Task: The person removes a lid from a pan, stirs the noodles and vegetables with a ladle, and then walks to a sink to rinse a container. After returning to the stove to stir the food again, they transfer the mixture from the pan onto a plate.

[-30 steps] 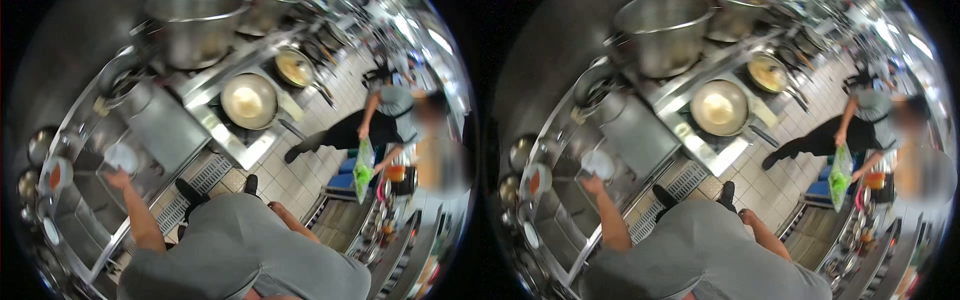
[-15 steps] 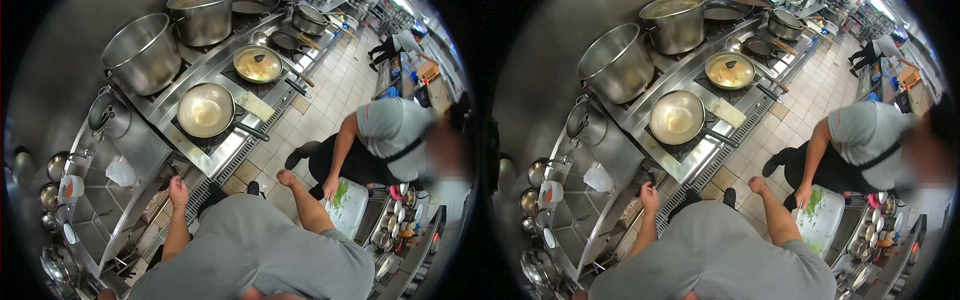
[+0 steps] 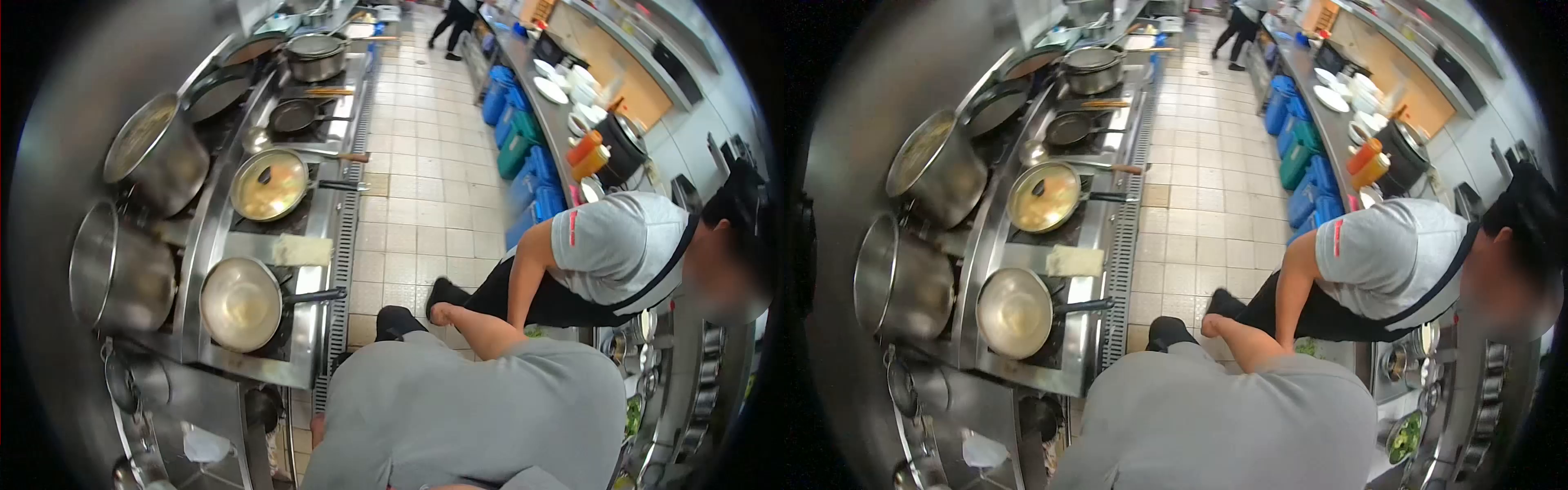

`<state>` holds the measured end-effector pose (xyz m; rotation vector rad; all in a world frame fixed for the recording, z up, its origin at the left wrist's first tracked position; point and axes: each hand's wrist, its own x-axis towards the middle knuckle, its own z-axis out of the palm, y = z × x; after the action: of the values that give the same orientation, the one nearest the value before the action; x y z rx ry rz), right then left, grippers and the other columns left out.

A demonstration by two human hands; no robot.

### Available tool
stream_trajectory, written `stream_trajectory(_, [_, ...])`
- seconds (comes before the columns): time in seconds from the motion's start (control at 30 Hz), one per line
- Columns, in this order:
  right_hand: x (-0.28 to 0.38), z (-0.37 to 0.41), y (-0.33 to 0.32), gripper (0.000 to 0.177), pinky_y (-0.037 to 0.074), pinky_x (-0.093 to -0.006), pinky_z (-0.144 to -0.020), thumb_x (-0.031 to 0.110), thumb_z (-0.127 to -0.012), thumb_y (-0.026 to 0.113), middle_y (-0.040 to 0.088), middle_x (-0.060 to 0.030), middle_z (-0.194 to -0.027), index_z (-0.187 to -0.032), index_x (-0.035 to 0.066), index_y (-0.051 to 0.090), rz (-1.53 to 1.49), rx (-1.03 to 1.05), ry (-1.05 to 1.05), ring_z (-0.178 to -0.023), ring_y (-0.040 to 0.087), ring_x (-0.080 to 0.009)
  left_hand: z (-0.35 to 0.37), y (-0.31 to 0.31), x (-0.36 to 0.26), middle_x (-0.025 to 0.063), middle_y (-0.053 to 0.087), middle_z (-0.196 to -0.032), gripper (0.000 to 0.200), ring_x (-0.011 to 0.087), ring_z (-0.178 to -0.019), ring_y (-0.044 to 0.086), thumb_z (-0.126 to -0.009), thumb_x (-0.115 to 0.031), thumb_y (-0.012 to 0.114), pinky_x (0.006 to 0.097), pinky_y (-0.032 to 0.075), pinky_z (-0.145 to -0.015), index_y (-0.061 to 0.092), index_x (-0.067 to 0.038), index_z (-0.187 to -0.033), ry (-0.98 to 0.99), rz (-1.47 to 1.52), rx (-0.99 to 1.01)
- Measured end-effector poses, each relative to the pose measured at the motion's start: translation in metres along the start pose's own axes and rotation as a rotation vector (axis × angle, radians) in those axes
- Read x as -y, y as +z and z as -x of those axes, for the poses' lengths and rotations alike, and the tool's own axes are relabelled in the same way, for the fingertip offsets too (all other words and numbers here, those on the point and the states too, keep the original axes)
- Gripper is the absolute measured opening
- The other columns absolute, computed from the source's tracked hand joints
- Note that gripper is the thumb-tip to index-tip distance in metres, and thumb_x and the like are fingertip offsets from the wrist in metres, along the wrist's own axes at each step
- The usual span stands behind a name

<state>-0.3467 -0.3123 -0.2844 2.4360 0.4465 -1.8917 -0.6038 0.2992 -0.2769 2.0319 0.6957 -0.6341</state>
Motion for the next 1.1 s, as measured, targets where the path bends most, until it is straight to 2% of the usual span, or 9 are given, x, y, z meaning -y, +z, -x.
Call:
stream_trajectory(0.03, [-0.026,-0.046,0.002,0.027,0.054,-0.0420,-0.079,0.023,-0.081,0.060,0.069,-0.0184,-0.105,-0.097,0.006,0.072,0.320,0.116,-0.122,-0.092,0.068,-0.0332,-0.013,0.001,-0.014,0.0071,0.066,-0.094,0.027,0.0196,-0.085,0.060,-0.093,-0.024,0.056,0.0349,0.049,-0.075,0.067,-0.001,-0.101,0.009,-0.012,0.016])
stream_trajectory(0.07, [0.000,0.012,-0.036,0.031,0.054,-0.0393,-0.080,0.023,-0.079,0.060,0.069,-0.0173,-0.108,-0.101,0.006,0.073,0.583,0.196,-0.272,-0.094,0.069,-0.0307,-0.029,0.005,-0.026,0.0072,0.067,-0.095,0.028,0.0200,-0.087,0.060,-0.093,-0.025,0.057,0.0342,0.049,-0.077,0.067,0.000,-0.102,0.023,0.179,0.026])
stream_trajectory(0.1, [0.004,0.086,-0.063,0.031,0.054,-0.0393,-0.082,0.026,-0.080,0.062,0.068,-0.0180,-0.110,-0.099,0.005,0.073,0.123,-0.022,0.002,-0.095,0.068,-0.0303,-0.038,0.006,-0.034,0.0073,0.067,-0.097,0.030,0.0205,-0.089,0.061,-0.092,-0.026,0.057,0.0335,0.049,-0.078,0.068,0.000,-0.103,0.030,0.373,0.030])
stream_trajectory(0.2, [-0.025,0.066,-0.114,0.025,0.055,-0.0415,-0.070,0.018,-0.079,0.057,0.070,-0.0220,-0.089,-0.087,0.000,0.073,-0.269,-0.436,0.078,-0.080,0.068,-0.0315,-0.045,0.010,-0.082,0.0077,0.067,-0.100,0.029,0.0203,-0.089,0.062,-0.090,-0.021,0.059,0.0334,0.050,-0.078,0.065,0.000,-0.109,-0.166,0.293,0.053])
stream_trajectory(0.33, [-0.050,0.086,-0.219,0.032,0.052,-0.0453,-0.056,0.023,-0.080,0.047,0.066,-0.0229,-0.080,-0.076,0.000,0.069,-0.276,-0.531,-0.104,-0.065,0.067,-0.0319,-0.046,0.036,-0.122,0.0079,0.067,-0.099,0.029,0.0206,-0.088,0.062,-0.090,-0.021,0.059,0.0335,0.051,-0.077,0.065,0.000,-0.109,-0.211,0.178,0.032])
stream_trajectory(0.6, [-0.197,0.044,-0.342,0.034,0.051,-0.0428,-0.086,0.024,-0.081,0.048,0.066,-0.0252,-0.103,-0.086,0.002,0.073,-0.042,-0.618,-0.081,-0.100,0.064,-0.0375,-0.061,0.127,-0.251,0.0082,0.067,-0.097,0.028,0.0210,-0.087,0.062,-0.090,-0.021,0.059,0.0337,0.051,-0.077,0.065,0.000,-0.107,-0.264,0.114,0.005])
stream_trajectory(0.9, [-0.280,0.031,-0.381,0.036,0.050,-0.0411,-0.094,0.022,-0.082,0.051,0.064,-0.0240,-0.115,-0.100,-0.002,0.071,-0.050,-0.387,-0.014,-0.112,0.061,-0.0363,-0.088,0.170,-0.347,0.0086,0.067,-0.095,0.027,0.0216,-0.085,0.063,-0.089,-0.020,0.059,0.0340,0.051,-0.076,0.066,0.000,-0.105,-0.201,0.123,0.002])
stream_trajectory(0.97, [-0.282,0.035,-0.363,0.033,0.052,-0.0433,-0.083,0.024,-0.079,0.048,0.068,-0.0244,-0.099,-0.083,0.001,0.073,-0.172,-0.653,-0.045,-0.094,0.065,-0.0370,-0.094,0.175,-0.354,0.0087,0.067,-0.095,0.027,0.0217,-0.085,0.063,-0.089,-0.020,0.059,0.0340,0.051,-0.076,0.066,0.000,-0.105,-0.180,0.107,0.016])
stream_trajectory(1.1, [-0.286,0.028,-0.323,0.030,0.053,-0.0460,-0.076,0.022,-0.076,0.050,0.067,-0.0251,-0.090,-0.074,0.001,0.072,-0.102,-0.654,-0.133,-0.087,0.066,-0.0387,-0.109,0.183,-0.366,0.0089,0.067,-0.094,0.027,0.0219,-0.084,0.063,-0.089,-0.020,0.059,0.0341,0.051,-0.076,0.066,0.000,-0.104,-0.142,0.091,0.039])
